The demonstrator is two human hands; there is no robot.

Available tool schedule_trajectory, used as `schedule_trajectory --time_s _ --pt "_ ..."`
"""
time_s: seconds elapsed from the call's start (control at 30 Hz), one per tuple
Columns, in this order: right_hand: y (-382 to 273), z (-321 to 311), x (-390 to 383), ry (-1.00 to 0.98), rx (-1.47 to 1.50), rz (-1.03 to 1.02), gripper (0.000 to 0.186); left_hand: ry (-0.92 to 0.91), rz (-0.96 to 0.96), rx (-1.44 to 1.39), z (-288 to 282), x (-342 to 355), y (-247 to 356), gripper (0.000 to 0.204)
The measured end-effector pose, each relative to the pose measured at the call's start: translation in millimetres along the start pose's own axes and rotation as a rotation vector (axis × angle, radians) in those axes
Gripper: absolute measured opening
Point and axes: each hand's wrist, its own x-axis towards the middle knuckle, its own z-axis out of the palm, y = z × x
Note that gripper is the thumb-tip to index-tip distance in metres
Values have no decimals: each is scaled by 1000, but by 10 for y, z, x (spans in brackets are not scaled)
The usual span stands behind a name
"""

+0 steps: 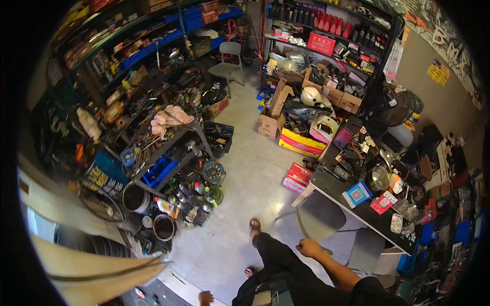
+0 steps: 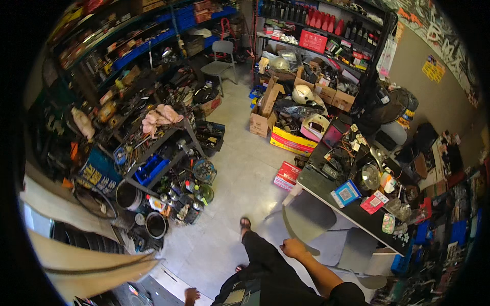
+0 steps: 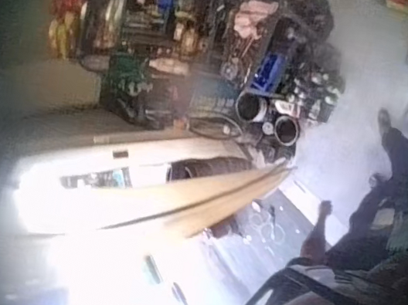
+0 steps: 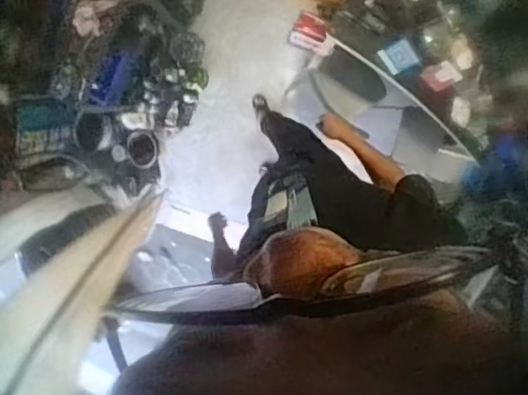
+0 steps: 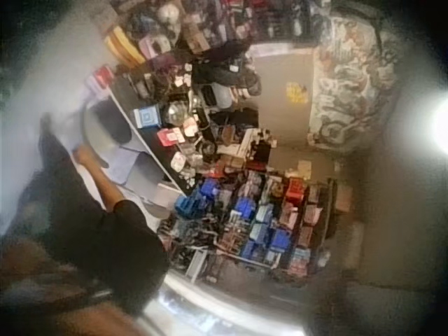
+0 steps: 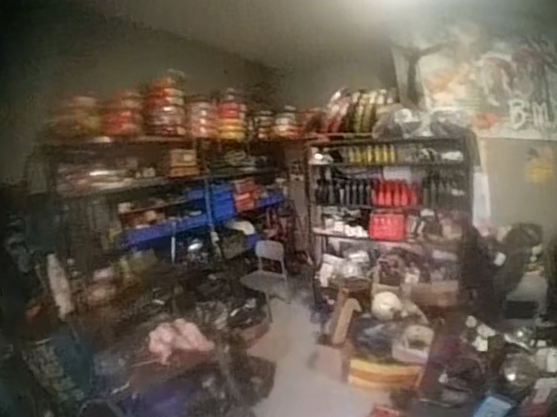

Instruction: The person retrieves a box from a shelf, then moves outside to a tire on the ground. Using two tire irons, they pry the tire bead off the rim and remove the inner tube from the tire.

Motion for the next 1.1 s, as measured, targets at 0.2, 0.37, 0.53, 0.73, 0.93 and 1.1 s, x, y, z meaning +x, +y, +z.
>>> schedule_trajectory --time_s 0.2,0.37,0.53,0.73,0.93,1.1 --pt "-548 -661 1657 -218 -31 -20 37 115 158 -537 -269 1507 2541 32" --pt "-1153 -1892 3204 -125 -1 -93 41 -147 208 -28 1014 2271 3985 41" --pt "-1562 -2871 4673 -40 40 -99 40 -296 -27 253 2515 2846 5228 43" --pt "-972 -2926 6568 -13 299 -135 35 -410 173 814 3854 3766 7292 35" --pt "392 -3083 7705 -445 32 270 49 -557 724 1157 4371 4724 9273 28" --pt "642 -4143 8496 -57 28 357 28 -806 490 776 5071 5826 10715 20"
